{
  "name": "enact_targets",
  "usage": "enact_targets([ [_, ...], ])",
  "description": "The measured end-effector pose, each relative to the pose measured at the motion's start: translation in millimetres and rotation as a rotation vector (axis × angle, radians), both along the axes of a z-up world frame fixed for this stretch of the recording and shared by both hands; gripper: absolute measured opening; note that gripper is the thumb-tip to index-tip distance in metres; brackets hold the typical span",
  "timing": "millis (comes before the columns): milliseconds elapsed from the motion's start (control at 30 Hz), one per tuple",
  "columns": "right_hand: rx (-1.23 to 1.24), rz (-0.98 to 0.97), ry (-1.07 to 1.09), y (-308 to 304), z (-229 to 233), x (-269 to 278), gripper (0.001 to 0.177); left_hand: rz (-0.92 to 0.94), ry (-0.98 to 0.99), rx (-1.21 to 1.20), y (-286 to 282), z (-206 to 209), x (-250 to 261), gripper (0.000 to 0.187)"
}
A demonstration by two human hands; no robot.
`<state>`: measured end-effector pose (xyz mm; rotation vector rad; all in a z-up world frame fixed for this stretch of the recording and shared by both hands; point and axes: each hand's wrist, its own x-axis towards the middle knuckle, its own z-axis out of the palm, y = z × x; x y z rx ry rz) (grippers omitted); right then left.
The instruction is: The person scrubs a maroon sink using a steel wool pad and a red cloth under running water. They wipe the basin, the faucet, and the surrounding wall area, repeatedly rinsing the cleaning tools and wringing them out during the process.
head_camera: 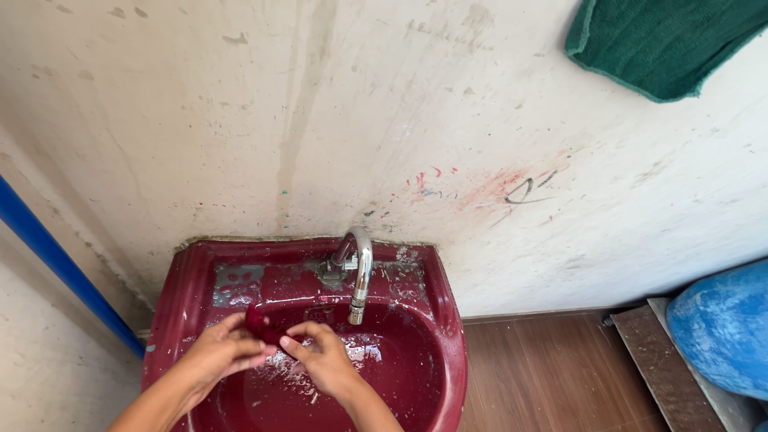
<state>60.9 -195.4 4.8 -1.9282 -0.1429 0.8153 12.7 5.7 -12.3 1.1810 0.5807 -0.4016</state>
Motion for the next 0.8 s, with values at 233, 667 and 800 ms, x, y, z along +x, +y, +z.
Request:
enact_targets([
  [233, 0.311, -0.273, 0.053, 22.7, 16.1, 17.2, 0.028, 0.139, -0.065, -0.23, -2.8, -2.5, 3.5, 0.04],
  [667, 0.203, -0.466, 0.14, 37.5, 39.4, 26.8, 0.037, 0.443, -0.061, -0.198, -0.1, -17.0, 31.0, 0.054],
  [800, 0.386, -0.635, 0.273, 39.5, 47.6, 34.1, 0.034, 0.373, -0.065, -0.125, 12.5, -6.7, 28.1, 0.055],
])
